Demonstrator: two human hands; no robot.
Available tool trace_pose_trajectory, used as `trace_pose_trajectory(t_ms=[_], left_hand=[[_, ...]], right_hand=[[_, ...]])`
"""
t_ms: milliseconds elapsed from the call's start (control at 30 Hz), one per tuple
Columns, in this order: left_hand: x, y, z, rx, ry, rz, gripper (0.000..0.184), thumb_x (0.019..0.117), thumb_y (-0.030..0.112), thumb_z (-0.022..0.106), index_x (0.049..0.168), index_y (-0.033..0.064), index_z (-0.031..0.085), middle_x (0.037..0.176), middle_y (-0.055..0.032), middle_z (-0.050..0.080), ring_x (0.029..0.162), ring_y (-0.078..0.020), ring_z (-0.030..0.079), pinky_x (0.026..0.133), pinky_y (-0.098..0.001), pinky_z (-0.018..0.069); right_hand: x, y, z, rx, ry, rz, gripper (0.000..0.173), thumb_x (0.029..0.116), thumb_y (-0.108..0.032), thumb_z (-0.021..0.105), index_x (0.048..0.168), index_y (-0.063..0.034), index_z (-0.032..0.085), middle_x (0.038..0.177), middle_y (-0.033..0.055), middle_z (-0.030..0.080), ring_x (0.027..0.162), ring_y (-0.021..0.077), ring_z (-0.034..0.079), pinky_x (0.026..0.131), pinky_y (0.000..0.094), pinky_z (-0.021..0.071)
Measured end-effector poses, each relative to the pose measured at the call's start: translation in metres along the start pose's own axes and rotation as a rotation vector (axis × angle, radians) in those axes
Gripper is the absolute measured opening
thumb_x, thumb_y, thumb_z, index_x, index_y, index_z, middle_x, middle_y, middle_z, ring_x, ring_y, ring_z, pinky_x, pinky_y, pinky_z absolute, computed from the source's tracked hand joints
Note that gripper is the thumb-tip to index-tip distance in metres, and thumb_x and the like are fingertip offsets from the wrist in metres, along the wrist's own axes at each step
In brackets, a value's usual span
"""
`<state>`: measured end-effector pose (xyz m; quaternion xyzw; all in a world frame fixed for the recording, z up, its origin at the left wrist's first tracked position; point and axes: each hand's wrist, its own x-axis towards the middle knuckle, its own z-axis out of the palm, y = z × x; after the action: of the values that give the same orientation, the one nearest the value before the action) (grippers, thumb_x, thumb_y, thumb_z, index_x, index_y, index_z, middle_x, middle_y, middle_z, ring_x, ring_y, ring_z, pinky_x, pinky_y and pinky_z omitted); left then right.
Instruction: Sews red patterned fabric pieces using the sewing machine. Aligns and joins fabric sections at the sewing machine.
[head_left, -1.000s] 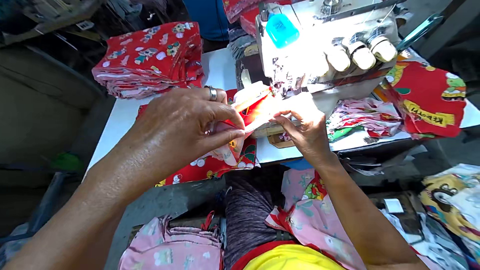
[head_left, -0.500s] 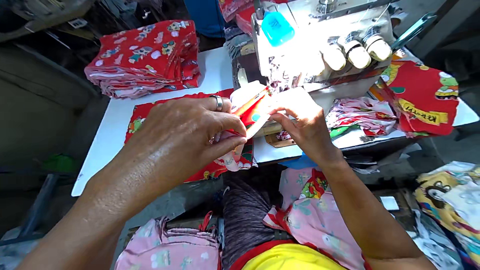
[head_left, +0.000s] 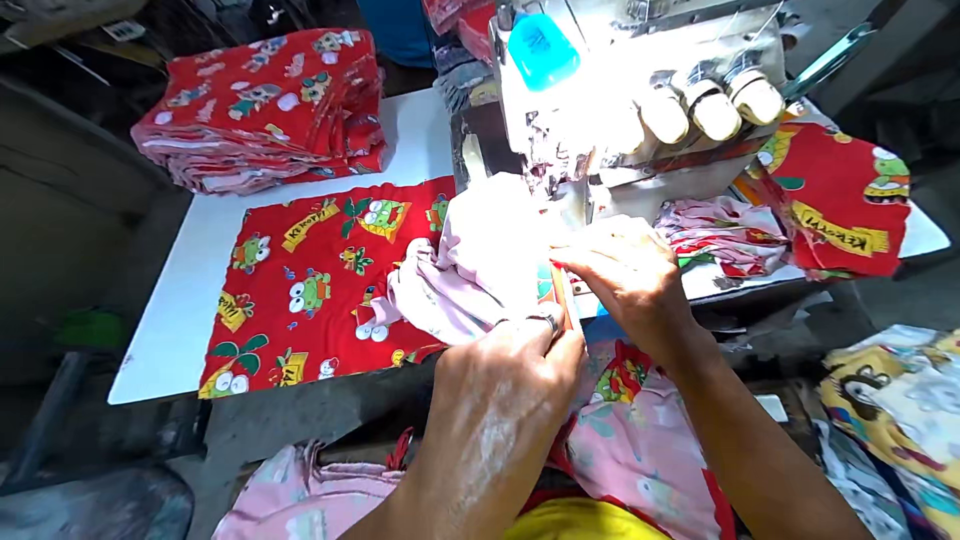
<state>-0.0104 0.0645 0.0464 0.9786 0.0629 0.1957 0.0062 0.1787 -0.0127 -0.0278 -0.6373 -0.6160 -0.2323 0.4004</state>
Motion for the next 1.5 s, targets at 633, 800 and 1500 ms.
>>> trace_pose_trajectory(t_ms=[633, 800, 1500], left_hand=[[0.011, -0.001, 0.014, 0.110, -0.025, -0.061, 0.022, 0.0988, 0.027, 0.059, 0.093, 0.0171, 0.079, 0.073, -0.0021, 0.058, 0.057, -0.0168, 0.053, 0.046, -0.0295, 0.0317], [0.025, -0.004, 0.015, 0.151, -0.018, -0.060, 0.022, 0.0982, 0.029, 0.061, 0.093, 0.0159, 0.078, 0.077, -0.0040, 0.059, 0.060, -0.0189, 0.055, 0.047, -0.0316, 0.0323], [0.070, -0.024, 0.025, 0.233, -0.044, -0.121, 0.019, 0.1004, 0.021, 0.062, 0.093, 0.0075, 0.073, 0.078, -0.0102, 0.059, 0.063, -0.0276, 0.058, 0.051, -0.0399, 0.0368]], right_hand=[[0.003, 0.007, 0.012, 0.013, -0.006, 0.063, 0.023, 0.0978, 0.000, 0.061, 0.111, -0.0060, 0.079, 0.119, 0.0092, 0.074, 0.111, 0.0252, 0.067, 0.097, 0.0382, 0.0492], [0.001, 0.005, 0.014, 0.114, 0.049, 0.212, 0.022, 0.0963, 0.002, 0.060, 0.113, 0.0003, 0.075, 0.122, 0.0149, 0.071, 0.117, 0.0247, 0.066, 0.102, 0.0358, 0.0502], [-0.021, -0.081, 0.063, 0.580, -0.028, 0.524, 0.012, 0.0904, -0.005, 0.065, 0.099, 0.0013, 0.070, 0.089, 0.0119, 0.068, 0.086, 0.0167, 0.068, 0.079, 0.0256, 0.0559]])
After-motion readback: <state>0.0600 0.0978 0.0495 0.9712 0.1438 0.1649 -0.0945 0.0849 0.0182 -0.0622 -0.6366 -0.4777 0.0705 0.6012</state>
